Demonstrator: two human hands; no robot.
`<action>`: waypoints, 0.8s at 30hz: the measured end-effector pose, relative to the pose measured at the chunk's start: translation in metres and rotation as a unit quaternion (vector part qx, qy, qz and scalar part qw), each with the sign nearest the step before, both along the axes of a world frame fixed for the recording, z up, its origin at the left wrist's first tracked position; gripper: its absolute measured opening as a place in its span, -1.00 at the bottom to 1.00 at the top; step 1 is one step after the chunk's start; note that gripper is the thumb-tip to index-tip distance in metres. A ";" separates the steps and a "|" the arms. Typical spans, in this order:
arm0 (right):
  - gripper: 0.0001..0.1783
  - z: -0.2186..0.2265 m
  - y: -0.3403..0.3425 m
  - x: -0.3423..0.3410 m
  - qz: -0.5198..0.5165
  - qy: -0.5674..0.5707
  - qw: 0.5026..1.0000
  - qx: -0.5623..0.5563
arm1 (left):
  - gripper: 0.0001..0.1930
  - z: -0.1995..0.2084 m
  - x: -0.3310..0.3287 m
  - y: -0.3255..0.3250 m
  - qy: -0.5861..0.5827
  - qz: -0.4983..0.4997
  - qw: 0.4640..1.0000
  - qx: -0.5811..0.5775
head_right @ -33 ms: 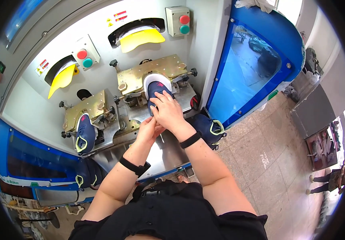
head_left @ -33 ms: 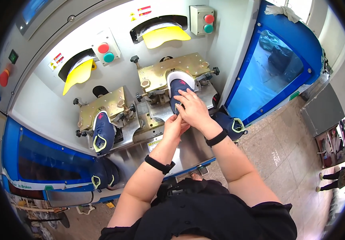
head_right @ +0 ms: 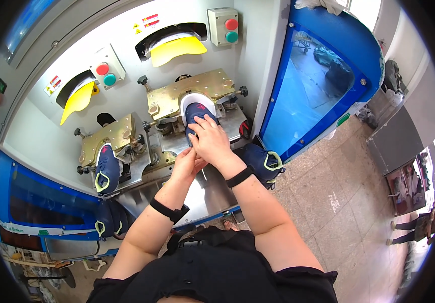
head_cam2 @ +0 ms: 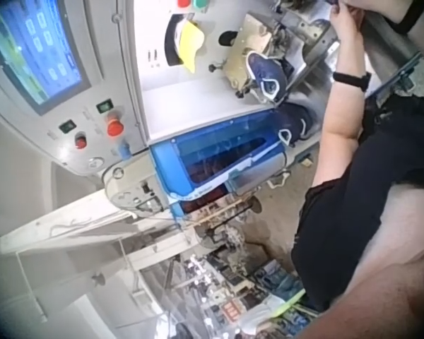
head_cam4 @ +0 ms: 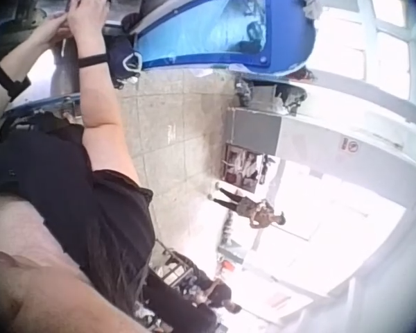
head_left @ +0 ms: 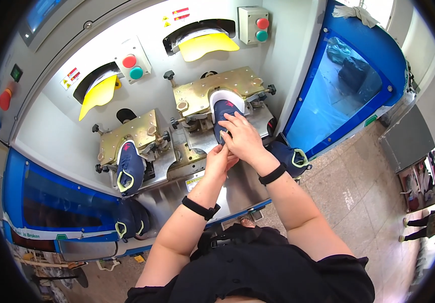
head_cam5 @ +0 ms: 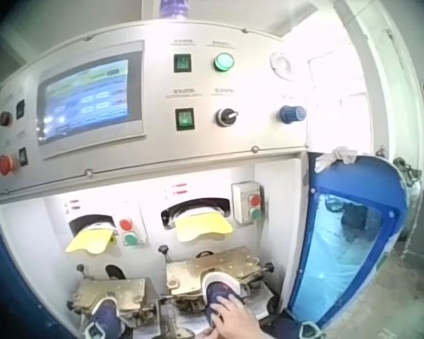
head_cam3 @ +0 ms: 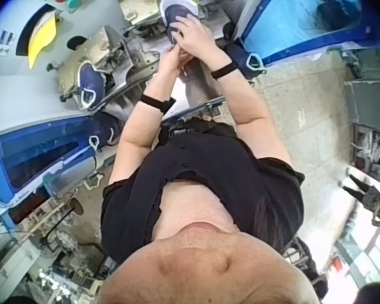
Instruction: Placing shoe uppers into a forming/heat-setting machine, operating the machine, and then inspecting shoe components at a worktable.
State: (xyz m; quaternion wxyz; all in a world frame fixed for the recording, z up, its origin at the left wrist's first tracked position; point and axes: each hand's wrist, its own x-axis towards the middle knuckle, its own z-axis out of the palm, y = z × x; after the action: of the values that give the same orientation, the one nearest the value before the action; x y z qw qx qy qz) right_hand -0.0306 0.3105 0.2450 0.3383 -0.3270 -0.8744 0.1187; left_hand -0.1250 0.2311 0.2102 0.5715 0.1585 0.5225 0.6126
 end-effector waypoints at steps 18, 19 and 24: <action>-0.62 -0.004 -0.004 0.008 0.004 0.028 0.999 0.034 | -0.61 -0.006 -0.004 -0.003 0.023 -0.025 0.999 -0.016; -0.62 -0.006 -0.004 0.009 0.004 0.033 0.999 0.034 | -0.61 -0.004 -0.002 -0.003 0.028 -0.023 0.999 -0.014; -0.55 -0.015 -0.008 0.013 0.015 0.032 0.997 0.062 | -0.55 -0.042 0.006 -0.046 0.080 -0.017 0.995 -0.062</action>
State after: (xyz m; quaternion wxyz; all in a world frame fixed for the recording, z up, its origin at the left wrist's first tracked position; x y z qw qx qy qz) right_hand -0.0172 0.3021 0.2305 0.3837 -0.2886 -0.8735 0.0799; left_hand -0.1194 0.1853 0.1679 0.5469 0.1800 0.6009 0.5545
